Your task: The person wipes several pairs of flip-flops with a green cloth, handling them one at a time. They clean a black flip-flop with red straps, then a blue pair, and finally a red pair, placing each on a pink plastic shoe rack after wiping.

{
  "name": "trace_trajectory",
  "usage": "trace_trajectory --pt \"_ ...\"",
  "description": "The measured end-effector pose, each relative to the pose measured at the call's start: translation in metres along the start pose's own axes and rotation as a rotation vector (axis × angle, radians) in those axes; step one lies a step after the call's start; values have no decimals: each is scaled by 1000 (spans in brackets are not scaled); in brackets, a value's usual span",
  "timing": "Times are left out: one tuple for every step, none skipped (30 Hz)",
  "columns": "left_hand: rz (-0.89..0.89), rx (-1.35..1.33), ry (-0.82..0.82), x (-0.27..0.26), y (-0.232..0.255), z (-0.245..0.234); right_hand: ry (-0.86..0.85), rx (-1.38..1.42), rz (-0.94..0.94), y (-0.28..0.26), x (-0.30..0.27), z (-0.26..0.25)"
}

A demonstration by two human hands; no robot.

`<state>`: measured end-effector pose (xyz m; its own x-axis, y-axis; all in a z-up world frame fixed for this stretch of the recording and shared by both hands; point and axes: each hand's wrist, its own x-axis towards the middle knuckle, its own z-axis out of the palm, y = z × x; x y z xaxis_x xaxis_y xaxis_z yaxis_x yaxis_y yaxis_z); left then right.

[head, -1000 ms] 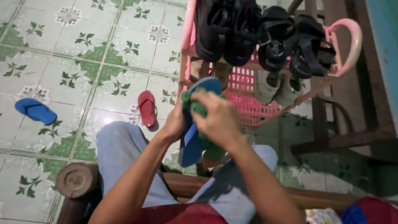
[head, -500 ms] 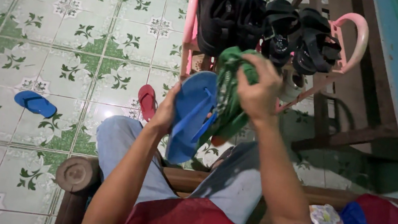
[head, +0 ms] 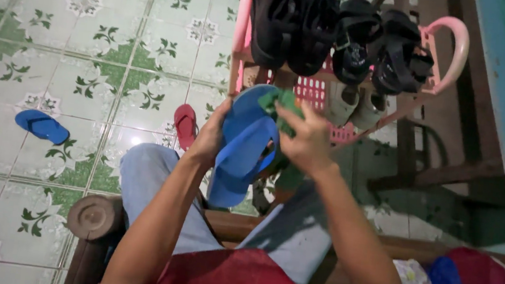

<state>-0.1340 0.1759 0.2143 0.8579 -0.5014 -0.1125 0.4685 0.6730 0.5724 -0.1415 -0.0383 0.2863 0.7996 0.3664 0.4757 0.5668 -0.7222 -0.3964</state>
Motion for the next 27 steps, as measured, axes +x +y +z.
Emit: trace_trajectory --pt "41 -23 11 4 3 -2 -18 128 -39 2 -4 1" --pt "68 -53 25 4 2 -4 -41 257 -62 3 -12 3" --pt "76 -28 51 4 1 -6 -80 273 -53 4 -17 5" --pt "85 -6 77 5 -1 -7 -122 286 -43 5 -22 4" --pt "94 17 102 6 -3 -7 -163 301 -34 6 -24 4" --pt "91 0 85 7 -2 -6 -138 216 -58 6 -23 5" --pt "88 -16 68 6 -2 -4 -114 131 -82 5 -21 3" --pt "86 -33 49 6 -2 -1 -89 45 -105 3 -18 1" --pt "50 -29 -17 5 0 2 -17 22 -69 1 -14 -1" --pt "18 -26 -86 6 1 6 55 -5 -35 0 -8 -4" --pt "-13 -23 -156 6 1 10 127 -32 -2 -3 -5 -7" --pt "-8 9 -125 4 5 13 151 -40 18 -7 0 -9" --pt "-2 40 -94 2 6 16 176 -47 38 -11 6 -9" --pt "-2 71 -64 1 7 17 200 -56 63 -13 8 -10" --pt "16 57 -68 0 7 18 189 -39 48 -15 10 -10" --pt "32 41 -72 -1 6 17 176 -22 36 -16 8 -10" --pt "47 26 -76 -2 6 15 163 -6 24 -16 7 -9" --pt "37 1 -52 0 4 13 119 24 14 -14 4 -7" --pt "27 -24 -27 0 4 8 74 53 5 -10 1 -8" --pt "15 -46 -2 2 4 4 32 83 -2 -7 -1 -7" --pt "53 -39 3 4 4 0 -28 128 -6 -4 -5 -6" --pt "93 -33 7 7 4 -3 -87 171 -12 -1 -7 -5" --pt "134 -26 12 11 3 -5 -147 215 -18 2 -8 -4" --pt "129 -11 18 14 1 -7 -172 120 -1 4 -8 -5" --pt "125 3 25 16 -1 -8 -196 26 15 5 -8 -7" --pt "122 21 34 16 0 -10 -219 -65 30 3 -7 -7" --pt "166 -10 13 15 2 -12 -150 -75 90 2 -4 -12"
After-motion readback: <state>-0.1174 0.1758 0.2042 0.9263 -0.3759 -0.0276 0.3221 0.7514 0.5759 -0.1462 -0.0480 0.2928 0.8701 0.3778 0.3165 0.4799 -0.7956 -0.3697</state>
